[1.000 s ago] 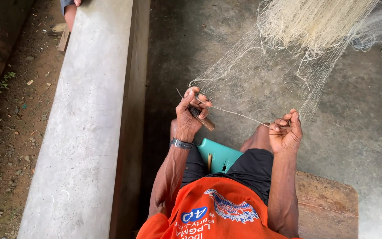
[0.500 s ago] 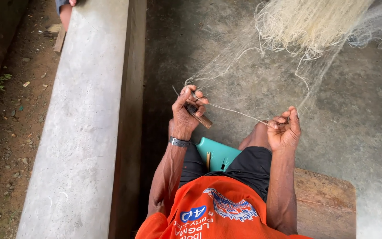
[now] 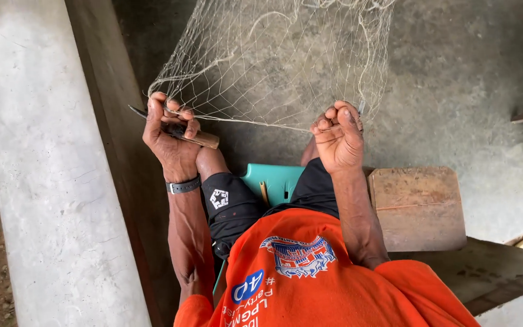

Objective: Repairing a fishing net by weaving and tying knots using a wooden shuttle tool.

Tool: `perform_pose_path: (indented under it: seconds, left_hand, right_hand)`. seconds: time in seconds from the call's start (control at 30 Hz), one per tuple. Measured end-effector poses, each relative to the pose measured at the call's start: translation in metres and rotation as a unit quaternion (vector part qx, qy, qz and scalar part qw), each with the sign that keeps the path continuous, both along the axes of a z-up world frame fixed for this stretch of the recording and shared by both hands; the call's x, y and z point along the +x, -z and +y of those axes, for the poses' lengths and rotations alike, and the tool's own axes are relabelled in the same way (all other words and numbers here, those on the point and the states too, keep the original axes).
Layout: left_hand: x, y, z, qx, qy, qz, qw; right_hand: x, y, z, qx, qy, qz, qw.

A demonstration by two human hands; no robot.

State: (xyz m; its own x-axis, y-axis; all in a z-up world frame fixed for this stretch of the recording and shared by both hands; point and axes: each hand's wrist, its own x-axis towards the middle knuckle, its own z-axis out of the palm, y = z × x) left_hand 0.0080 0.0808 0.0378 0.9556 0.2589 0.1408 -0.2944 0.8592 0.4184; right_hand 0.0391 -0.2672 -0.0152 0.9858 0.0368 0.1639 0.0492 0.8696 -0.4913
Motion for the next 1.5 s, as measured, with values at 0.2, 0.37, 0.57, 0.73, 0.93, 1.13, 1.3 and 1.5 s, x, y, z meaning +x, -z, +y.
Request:
perform_pose_path:
  seconds: [0.2, 0.37, 0.57, 0.73, 0.93, 1.13, 1.3, 1.5]
  left_hand:
    - [0.002, 0.004, 0.014, 0.019, -0.004, 0.008, 1.000]
    - [0.003, 0.003, 0.025, 0.025, -0.012, 0.006, 1.000]
    - [0.001, 0.002, 0.052, 0.066, -0.048, 0.048, 0.995]
    - [0.002, 0.005, 0.075, 0.087, -0.076, 0.059, 0.992]
    - [-0.002, -0.011, 0.085, 0.092, -0.127, 0.082, 0.984]
    - [0.003, -0.014, 0.094, 0.116, -0.163, 0.127, 0.972]
    - [0.008, -0.009, 0.105, 0.102, -0.169, 0.134, 0.971]
    - [0.010, -0.020, 0.110, 0.100, -0.182, 0.144, 0.967]
  right_hand:
    - [-0.013, 0.010, 0.019, 0.048, -0.038, 0.075, 0.995]
    - [-0.007, 0.016, 0.045, 0.088, -0.055, 0.140, 0.985]
    - [0.014, 0.048, 0.084, 0.161, -0.126, 0.193, 0.960]
    - [0.035, 0.043, 0.095, 0.215, -0.200, 0.179, 0.939]
    - [0.076, 0.074, 0.090, 0.186, -0.183, 0.103, 0.960]
    - [0.082, 0.061, 0.077, 0.030, -0.032, 0.126, 0.991]
    - [0.071, 0.050, 0.079, 0.039, 0.032, 0.128, 0.990]
    - [0.064, 0.067, 0.081, 0.046, -0.005, 0.075, 0.996]
